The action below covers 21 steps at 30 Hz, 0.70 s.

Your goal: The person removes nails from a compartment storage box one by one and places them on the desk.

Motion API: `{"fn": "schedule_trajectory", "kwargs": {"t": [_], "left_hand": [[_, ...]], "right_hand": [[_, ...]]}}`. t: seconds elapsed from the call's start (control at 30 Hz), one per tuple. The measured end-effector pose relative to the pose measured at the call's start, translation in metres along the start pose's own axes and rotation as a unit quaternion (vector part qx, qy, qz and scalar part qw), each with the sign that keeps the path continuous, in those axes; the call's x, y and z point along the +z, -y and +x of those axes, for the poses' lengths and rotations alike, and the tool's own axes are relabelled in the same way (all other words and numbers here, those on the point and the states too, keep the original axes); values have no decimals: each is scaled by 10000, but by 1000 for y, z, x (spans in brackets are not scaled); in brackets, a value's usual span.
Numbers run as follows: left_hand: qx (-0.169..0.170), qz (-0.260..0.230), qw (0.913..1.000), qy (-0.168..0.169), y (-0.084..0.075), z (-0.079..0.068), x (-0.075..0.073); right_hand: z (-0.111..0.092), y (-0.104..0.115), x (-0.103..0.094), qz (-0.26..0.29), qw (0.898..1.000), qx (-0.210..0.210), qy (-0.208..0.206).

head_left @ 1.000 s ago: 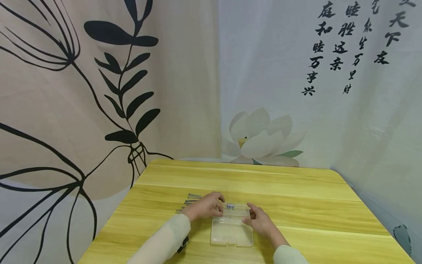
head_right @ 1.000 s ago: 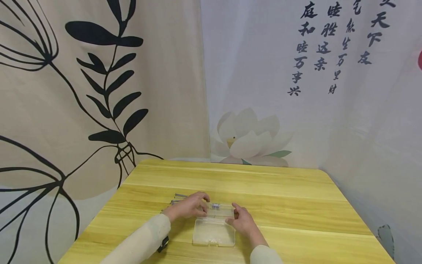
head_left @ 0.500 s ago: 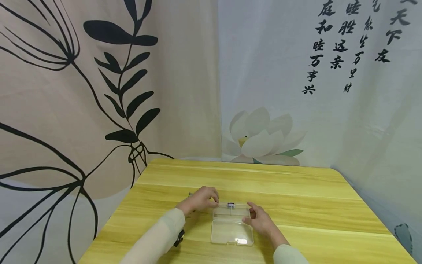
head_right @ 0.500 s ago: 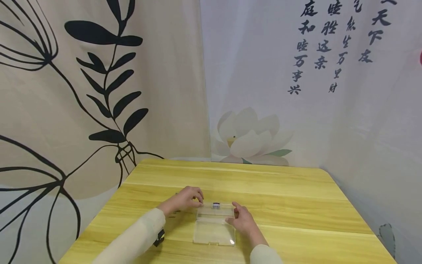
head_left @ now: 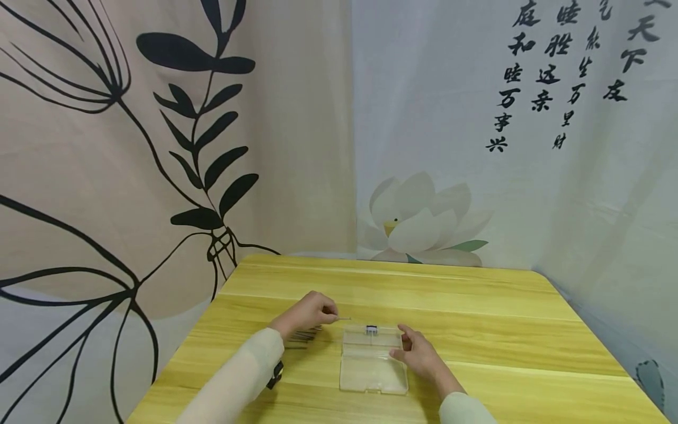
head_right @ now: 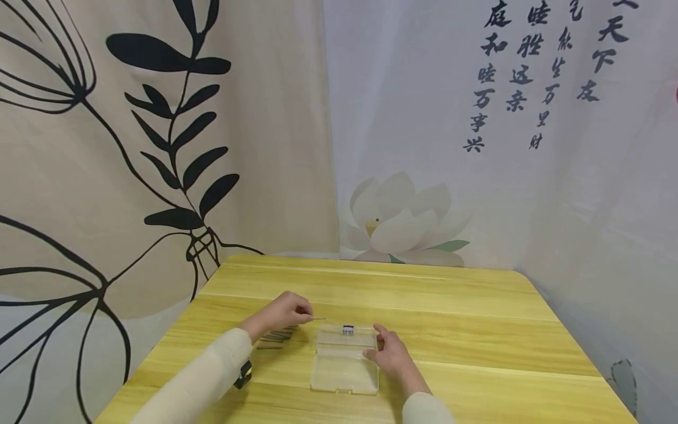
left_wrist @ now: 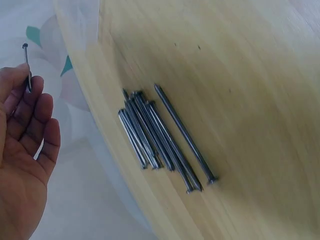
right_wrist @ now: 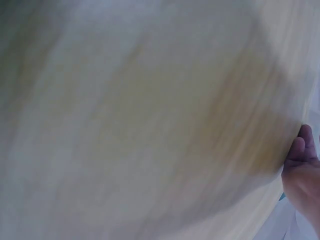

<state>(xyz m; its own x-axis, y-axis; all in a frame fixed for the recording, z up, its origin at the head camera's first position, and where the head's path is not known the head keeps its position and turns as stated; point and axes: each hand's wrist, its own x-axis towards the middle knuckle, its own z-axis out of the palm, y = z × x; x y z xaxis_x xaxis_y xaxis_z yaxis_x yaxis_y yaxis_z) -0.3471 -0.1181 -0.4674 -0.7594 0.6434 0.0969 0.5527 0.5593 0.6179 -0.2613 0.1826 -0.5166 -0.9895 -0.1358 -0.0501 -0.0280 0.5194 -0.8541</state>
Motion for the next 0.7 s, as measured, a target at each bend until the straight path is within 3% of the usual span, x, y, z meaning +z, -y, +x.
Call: {"fn": "schedule_trajectory", "kwargs": {"t": [0.4,0.7], "left_hand": [[-254,-184,9993,-206,16,-21,-15],[-372,-57,9990,-251,38,-50,-24]], "right_hand": [[-1,-1,1,69,10000,16,31],[-1,-1,2,62,10000,38,15]]}}
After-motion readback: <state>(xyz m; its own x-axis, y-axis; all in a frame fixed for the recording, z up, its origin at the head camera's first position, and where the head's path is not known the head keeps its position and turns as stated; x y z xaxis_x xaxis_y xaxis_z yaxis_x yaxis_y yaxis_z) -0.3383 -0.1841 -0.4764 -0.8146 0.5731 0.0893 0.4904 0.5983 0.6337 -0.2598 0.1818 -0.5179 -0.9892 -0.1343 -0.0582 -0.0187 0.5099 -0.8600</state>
